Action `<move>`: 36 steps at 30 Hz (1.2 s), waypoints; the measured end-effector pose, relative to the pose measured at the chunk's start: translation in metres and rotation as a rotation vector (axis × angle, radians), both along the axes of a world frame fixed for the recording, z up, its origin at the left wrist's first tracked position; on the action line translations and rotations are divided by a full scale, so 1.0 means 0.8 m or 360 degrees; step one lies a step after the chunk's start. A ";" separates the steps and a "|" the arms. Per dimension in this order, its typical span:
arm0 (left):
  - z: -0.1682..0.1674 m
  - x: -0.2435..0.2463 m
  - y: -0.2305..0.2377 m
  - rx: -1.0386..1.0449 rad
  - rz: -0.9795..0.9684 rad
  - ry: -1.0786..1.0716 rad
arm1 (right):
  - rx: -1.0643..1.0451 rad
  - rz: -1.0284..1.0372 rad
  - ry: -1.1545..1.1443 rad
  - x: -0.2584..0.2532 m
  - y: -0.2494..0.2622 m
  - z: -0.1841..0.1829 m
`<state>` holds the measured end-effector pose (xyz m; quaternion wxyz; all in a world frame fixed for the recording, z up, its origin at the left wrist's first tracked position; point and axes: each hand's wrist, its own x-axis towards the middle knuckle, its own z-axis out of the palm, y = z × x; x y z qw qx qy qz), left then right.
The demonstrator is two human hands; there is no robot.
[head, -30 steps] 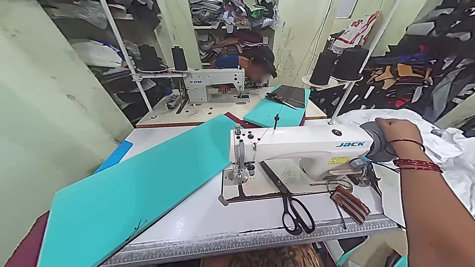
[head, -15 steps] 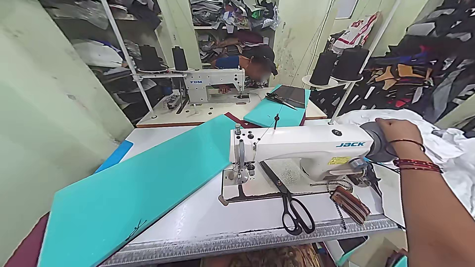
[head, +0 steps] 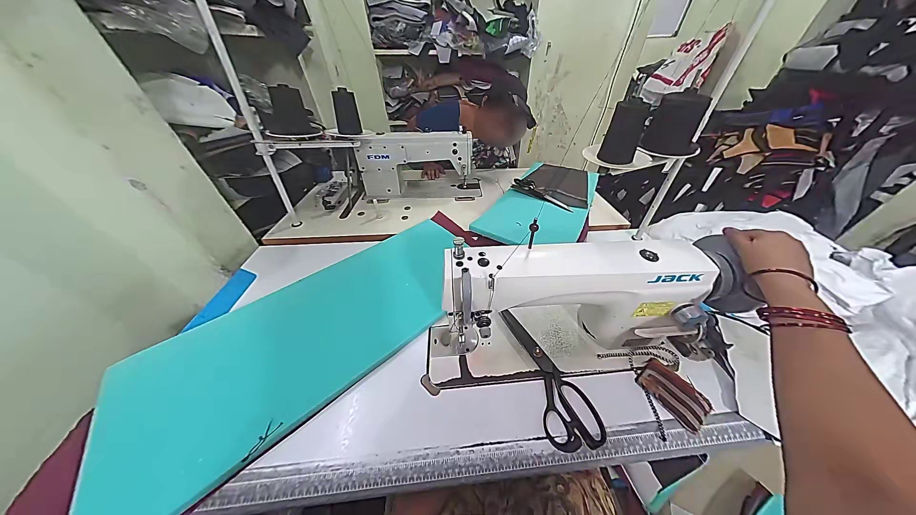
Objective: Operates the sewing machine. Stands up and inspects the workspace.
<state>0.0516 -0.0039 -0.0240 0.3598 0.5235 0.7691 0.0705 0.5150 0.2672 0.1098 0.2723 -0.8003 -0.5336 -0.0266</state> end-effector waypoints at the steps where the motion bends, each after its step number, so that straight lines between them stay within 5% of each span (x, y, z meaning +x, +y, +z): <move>1: -0.009 0.004 0.000 0.0014 0.0003 0.0030 | -0.0004 -0.0003 0.0003 0.001 0.000 0.000; 5: -0.039 -0.006 0.002 0.0038 -0.0072 0.0063 | 0.0022 -0.0004 0.0009 0.000 -0.003 -0.003; 9: -0.006 -0.018 0.007 -0.0160 -0.0140 -0.0036 | -0.0015 -0.0006 -0.0019 0.000 0.000 0.001; 12: -0.061 -0.015 0.002 0.0101 -0.0089 0.0067 | -0.0016 -0.0007 -0.0034 0.001 0.002 0.001; 15: -0.070 -0.013 0.005 0.0117 -0.0057 0.0071 | -0.0013 0.0003 -0.0019 0.001 0.000 0.002; 22: -0.057 -0.010 0.002 0.0178 -0.0007 0.0077 | -0.0013 -0.0001 -0.0023 0.000 0.001 0.002; 26: 0.021 -0.021 0.001 -0.0030 -0.0035 -0.0142 | -0.0007 0.0009 -0.0012 -0.002 -0.001 0.003; 31: 0.027 -0.021 0.006 -0.0203 -0.0162 -0.0034 | 0.0013 0.0002 -0.0004 -0.001 -0.002 0.000; 34: 0.009 -0.020 0.008 -0.0204 -0.0205 0.0019 | 0.0015 -0.0008 -0.0011 0.000 0.000 -0.002; 36: -0.036 -0.013 0.002 0.0109 -0.0093 0.0050 | 0.0000 -0.0013 -0.0014 0.002 0.001 -0.001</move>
